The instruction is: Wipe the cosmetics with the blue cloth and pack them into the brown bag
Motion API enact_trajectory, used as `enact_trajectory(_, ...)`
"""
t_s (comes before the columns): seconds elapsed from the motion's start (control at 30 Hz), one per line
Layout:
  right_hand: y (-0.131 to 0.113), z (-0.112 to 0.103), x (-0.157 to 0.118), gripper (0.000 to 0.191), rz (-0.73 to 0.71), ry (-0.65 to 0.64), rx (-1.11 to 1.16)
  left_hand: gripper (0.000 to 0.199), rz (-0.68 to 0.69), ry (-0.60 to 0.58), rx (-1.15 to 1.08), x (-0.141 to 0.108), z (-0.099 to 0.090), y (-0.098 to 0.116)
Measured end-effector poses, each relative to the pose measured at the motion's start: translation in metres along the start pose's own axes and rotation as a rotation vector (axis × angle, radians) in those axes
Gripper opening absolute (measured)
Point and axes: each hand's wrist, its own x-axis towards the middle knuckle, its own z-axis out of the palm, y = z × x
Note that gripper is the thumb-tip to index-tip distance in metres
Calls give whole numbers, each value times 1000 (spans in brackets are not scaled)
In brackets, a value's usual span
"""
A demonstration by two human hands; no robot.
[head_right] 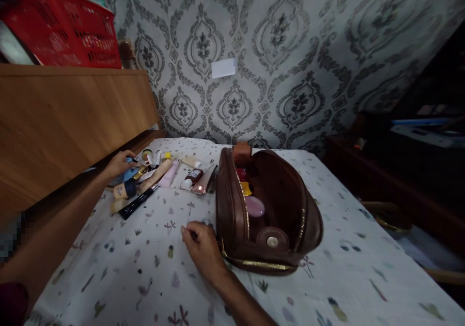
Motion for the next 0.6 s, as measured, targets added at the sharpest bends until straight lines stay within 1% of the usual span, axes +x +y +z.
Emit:
enact_trajectory(0.13, -1, 0, 0, 37, -2, -8, 11, 35, 141, -61, -16, -5, 15, 23)
enact_trajectory(0.23, 0, 1, 0, 37, 13, -9, 20, 34, 153, -90, -59, -5, 26, 30)
enact_trajectory(0.3, 2, 2, 0, 37, 16, -5, 14, 32, 97, -81, -85, -1, 30, 28)
enact_trajectory(0.4, 5, 4, 0, 37, -11, 14, -3, 31, -40, -59, -85, 9, 33, 21)
enact_trajectory(0.47, 6, 4, 0, 37, -23, 22, -10, 32, -119, -67, -58, 17, 36, 17)
enact_trajectory(0.53, 7, 5, 0, 37, -19, 21, -16, 34, -162, -94, -33, 24, 39, 13)
enact_trajectory(0.6, 7, 4, 1, 36, -19, 22, -23, 35, -160, -113, -29, 29, 40, 9)
